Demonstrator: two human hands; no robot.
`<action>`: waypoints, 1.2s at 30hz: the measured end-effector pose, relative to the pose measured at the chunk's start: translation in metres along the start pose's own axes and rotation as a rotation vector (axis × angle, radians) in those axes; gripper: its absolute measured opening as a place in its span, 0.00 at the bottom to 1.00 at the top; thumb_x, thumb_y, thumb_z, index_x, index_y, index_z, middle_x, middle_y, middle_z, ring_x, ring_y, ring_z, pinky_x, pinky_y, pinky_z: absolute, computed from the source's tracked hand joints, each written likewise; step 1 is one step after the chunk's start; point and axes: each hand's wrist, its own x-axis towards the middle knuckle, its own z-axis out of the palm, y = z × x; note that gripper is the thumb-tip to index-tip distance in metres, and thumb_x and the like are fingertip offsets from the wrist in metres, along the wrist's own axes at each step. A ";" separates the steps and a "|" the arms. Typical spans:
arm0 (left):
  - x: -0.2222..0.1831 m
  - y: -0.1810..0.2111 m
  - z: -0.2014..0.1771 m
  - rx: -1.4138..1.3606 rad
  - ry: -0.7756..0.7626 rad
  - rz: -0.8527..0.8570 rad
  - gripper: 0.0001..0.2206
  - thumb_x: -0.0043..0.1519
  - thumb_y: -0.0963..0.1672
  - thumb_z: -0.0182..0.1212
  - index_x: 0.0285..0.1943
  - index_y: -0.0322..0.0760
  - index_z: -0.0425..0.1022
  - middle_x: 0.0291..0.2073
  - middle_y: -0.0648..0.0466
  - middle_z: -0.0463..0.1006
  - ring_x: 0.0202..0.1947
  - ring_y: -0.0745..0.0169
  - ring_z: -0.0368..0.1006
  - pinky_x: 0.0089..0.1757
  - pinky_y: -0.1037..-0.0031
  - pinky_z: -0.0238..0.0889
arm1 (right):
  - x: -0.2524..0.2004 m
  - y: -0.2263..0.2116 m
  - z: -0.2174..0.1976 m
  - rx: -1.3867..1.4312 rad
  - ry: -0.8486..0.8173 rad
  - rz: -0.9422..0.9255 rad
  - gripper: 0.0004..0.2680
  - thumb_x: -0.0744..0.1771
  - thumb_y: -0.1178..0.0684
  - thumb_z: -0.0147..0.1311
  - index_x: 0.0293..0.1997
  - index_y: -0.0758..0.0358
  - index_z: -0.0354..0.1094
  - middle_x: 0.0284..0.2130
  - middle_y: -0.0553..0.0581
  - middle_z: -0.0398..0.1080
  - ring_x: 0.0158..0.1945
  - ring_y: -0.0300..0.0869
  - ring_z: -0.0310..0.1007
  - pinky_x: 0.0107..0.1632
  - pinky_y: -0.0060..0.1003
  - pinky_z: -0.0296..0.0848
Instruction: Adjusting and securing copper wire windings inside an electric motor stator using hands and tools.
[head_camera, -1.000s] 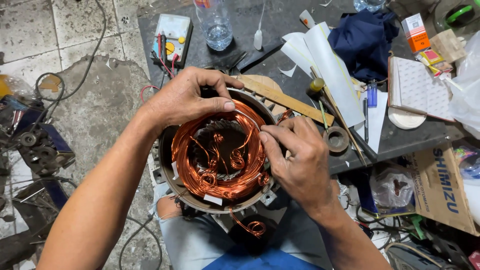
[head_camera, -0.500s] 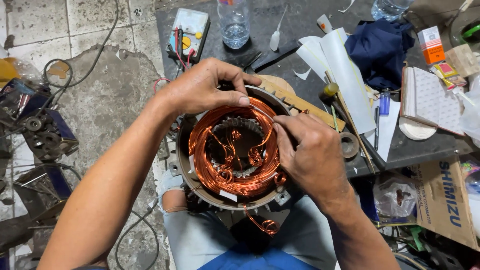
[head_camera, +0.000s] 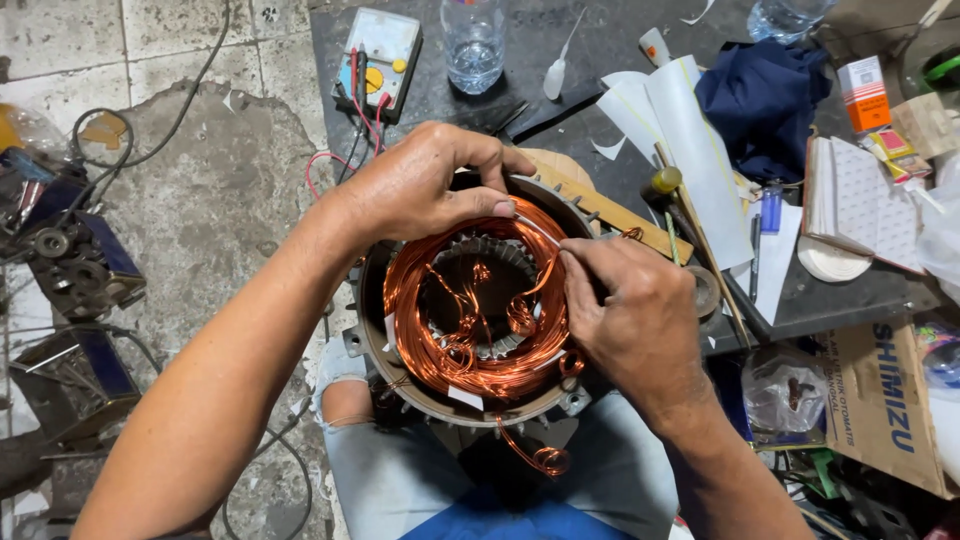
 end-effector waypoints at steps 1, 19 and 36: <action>-0.001 0.000 0.000 0.001 -0.002 0.007 0.06 0.61 0.43 0.69 0.35 0.34 0.80 0.51 0.35 0.81 0.54 0.30 0.77 0.54 0.46 0.68 | 0.003 -0.004 -0.009 -0.005 0.006 0.001 0.03 0.67 0.60 0.59 0.39 0.62 0.80 0.25 0.61 0.77 0.30 0.51 0.80 0.32 0.37 0.77; 0.003 -0.003 0.009 0.027 -0.021 -0.063 0.10 0.62 0.48 0.68 0.35 0.41 0.74 0.52 0.47 0.83 0.54 0.35 0.77 0.53 0.46 0.67 | -0.019 -0.007 -0.005 0.070 0.053 0.102 0.05 0.63 0.61 0.60 0.38 0.57 0.81 0.24 0.59 0.78 0.32 0.53 0.80 0.34 0.40 0.77; -0.047 0.100 0.088 0.376 0.339 0.021 0.11 0.66 0.45 0.60 0.50 0.30 0.77 0.47 0.41 0.77 0.51 0.44 0.73 0.52 0.56 0.63 | -0.110 0.114 -0.028 -0.147 0.232 0.274 0.09 0.69 0.59 0.55 0.52 0.70 0.76 0.45 0.66 0.78 0.47 0.52 0.78 0.50 0.46 0.78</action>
